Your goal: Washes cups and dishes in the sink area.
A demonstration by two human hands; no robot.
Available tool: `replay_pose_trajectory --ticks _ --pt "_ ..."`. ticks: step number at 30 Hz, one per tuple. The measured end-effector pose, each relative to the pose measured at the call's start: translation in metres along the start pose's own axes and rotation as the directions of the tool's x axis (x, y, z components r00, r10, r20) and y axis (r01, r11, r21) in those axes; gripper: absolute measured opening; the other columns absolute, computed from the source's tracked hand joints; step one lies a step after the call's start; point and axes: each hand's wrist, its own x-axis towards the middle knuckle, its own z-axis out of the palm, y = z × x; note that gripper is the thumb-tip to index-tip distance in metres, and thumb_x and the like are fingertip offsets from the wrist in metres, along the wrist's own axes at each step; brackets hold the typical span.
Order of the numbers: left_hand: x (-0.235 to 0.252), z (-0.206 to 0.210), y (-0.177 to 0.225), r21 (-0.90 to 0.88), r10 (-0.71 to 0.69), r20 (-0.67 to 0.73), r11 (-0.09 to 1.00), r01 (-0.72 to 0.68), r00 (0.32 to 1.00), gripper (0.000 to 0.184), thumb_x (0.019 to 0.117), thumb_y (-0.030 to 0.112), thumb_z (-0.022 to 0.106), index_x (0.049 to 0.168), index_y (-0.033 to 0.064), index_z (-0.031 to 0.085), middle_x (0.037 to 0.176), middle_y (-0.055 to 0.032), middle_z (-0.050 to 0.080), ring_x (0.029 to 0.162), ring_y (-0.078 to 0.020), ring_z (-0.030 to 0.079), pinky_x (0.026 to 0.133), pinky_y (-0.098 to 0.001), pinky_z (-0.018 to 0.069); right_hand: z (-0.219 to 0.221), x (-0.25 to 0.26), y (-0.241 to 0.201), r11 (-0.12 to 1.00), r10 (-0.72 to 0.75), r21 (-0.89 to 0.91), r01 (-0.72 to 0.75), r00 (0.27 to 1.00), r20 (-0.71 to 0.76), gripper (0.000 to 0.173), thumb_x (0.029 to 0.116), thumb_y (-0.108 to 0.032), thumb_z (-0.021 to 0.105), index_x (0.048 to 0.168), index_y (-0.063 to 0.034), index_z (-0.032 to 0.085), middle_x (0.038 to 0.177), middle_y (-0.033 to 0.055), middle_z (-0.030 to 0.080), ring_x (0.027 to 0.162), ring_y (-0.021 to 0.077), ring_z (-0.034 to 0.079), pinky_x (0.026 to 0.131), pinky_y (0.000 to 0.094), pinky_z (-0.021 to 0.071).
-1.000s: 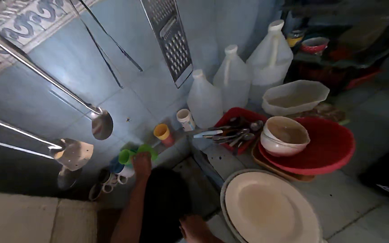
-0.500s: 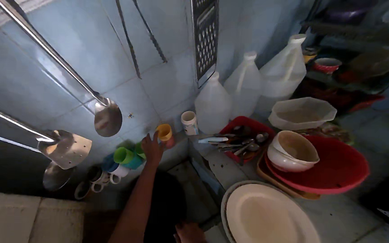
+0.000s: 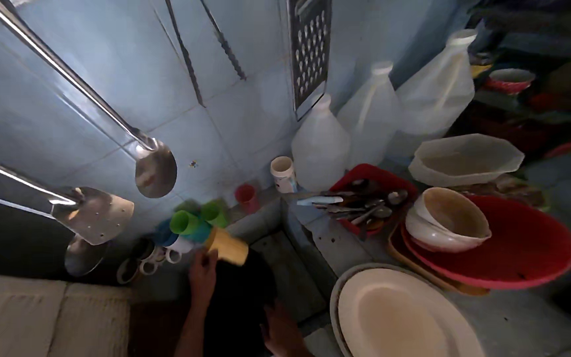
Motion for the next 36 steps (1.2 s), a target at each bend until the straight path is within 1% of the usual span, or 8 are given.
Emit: replay_pose_trajectory --ticks 4,7,13,19,24,28,32,36 --pt "-0.053 0.018 -0.104 -0.07 -0.535 0.255 0.82 0.567 0.805 0.049 0.1073 0.036 0.054 0.133 -0.0056 0.056 0.122 -0.029 0.062 0.103 -0.0391 0.068 0.085 -0.0548 0.0592 -0.001 0.029 0.01 0.916 0.142 0.391 -0.086 0.983 -0.117 0.079 0.0969 -0.025 0.069 0.159 0.0 0.028 0.16 0.0276 0.035 0.146 0.039 0.041 0.12 0.0486 0.0368" --pt "-0.076 0.023 -0.157 0.202 -0.639 0.338 0.767 0.609 0.692 0.057 0.1047 0.046 0.055 0.132 -0.0036 0.061 0.126 -0.0295 0.063 0.11 -0.0426 0.066 0.092 -0.0581 0.055 0.001 0.043 0.017 0.824 0.223 0.541 -0.168 0.974 -0.036 0.082 0.1005 -0.025 0.066 0.163 -0.0021 0.017 0.16 0.0247 0.038 0.146 0.0358 0.043 0.12 0.0497 0.0366" --pt "-0.061 0.005 -0.165 0.375 -0.786 0.332 0.617 0.691 0.522 0.065 0.1033 0.054 0.053 0.141 0.0008 0.054 0.128 -0.0297 0.063 0.11 -0.0449 0.066 0.09 -0.0603 0.0548 -0.008 0.037 0.004 0.842 0.22 0.52 -0.14 0.971 -0.095 0.054 0.1052 -0.023 0.057 0.153 -0.0014 0.043 0.139 0.0231 0.06 0.13 0.0344 0.059 0.111 0.0501 0.0459" --pt "0.003 0.042 -0.145 0.723 -0.647 0.267 0.624 0.295 0.714 0.056 0.1039 0.039 0.058 0.144 0.0012 0.054 0.148 -0.0245 0.051 0.137 -0.0408 0.05 0.11 -0.0571 0.0428 -0.002 0.03 0.004 0.859 0.071 0.506 0.084 0.958 -0.278 0.054 0.1044 -0.022 0.057 0.152 0.0008 0.043 0.133 0.022 0.065 0.123 0.0314 0.065 0.108 0.0473 0.0499" --pt "0.041 0.076 -0.091 0.838 -0.583 0.312 0.54 0.072 0.75 0.043 0.0992 0.031 0.064 0.132 0.0025 0.064 0.136 -0.0236 0.061 0.125 -0.041 0.06 0.098 -0.0575 0.0526 -0.003 0.038 0.009 0.866 0.178 0.498 -0.056 0.963 -0.202 0.055 0.105 -0.021 0.056 0.154 -0.0026 0.039 0.13 0.0228 0.066 0.119 0.0348 0.066 0.105 0.0505 0.0508" --pt "0.018 0.05 -0.109 0.679 -0.405 0.364 0.732 0.059 0.839 0.054 0.0994 0.036 0.067 0.138 -0.0013 0.059 0.143 -0.027 0.054 0.131 -0.0416 0.056 0.109 -0.0539 0.0465 -0.002 0.042 0.01 0.839 0.237 0.524 -0.146 0.965 -0.111 0.065 0.1026 -0.021 0.062 0.157 0.0009 0.033 0.145 0.0253 0.055 0.134 0.0357 0.056 0.114 0.0493 0.0438" --pt "-0.017 0.021 -0.113 0.449 -0.229 0.236 0.888 0.103 0.945 0.049 0.0945 0.035 0.075 0.118 -0.0074 0.068 0.128 -0.028 0.063 0.118 -0.0395 0.064 0.105 -0.0509 0.0502 -0.001 0.04 0.005 0.921 0.164 0.386 -0.057 0.953 -0.253 0.066 0.0981 -0.022 0.065 0.155 -0.0005 0.04 0.154 0.0265 0.044 0.144 0.0388 0.043 0.12 0.0482 0.0362" --pt "-0.054 0.0 -0.079 0.128 -0.126 0.092 0.985 0.114 0.988 0.032 0.0871 0.02 0.081 0.101 -0.0074 0.07 0.119 -0.0249 0.066 0.1 -0.0308 0.069 0.089 -0.0459 0.0582 0.004 0.046 -0.012 0.772 0.034 0.621 0.135 0.967 -0.252 0.067 0.1036 -0.027 0.06 0.159 -0.0036 0.032 0.156 0.0262 0.041 0.128 0.0341 0.06 0.102 0.0435 0.0548"
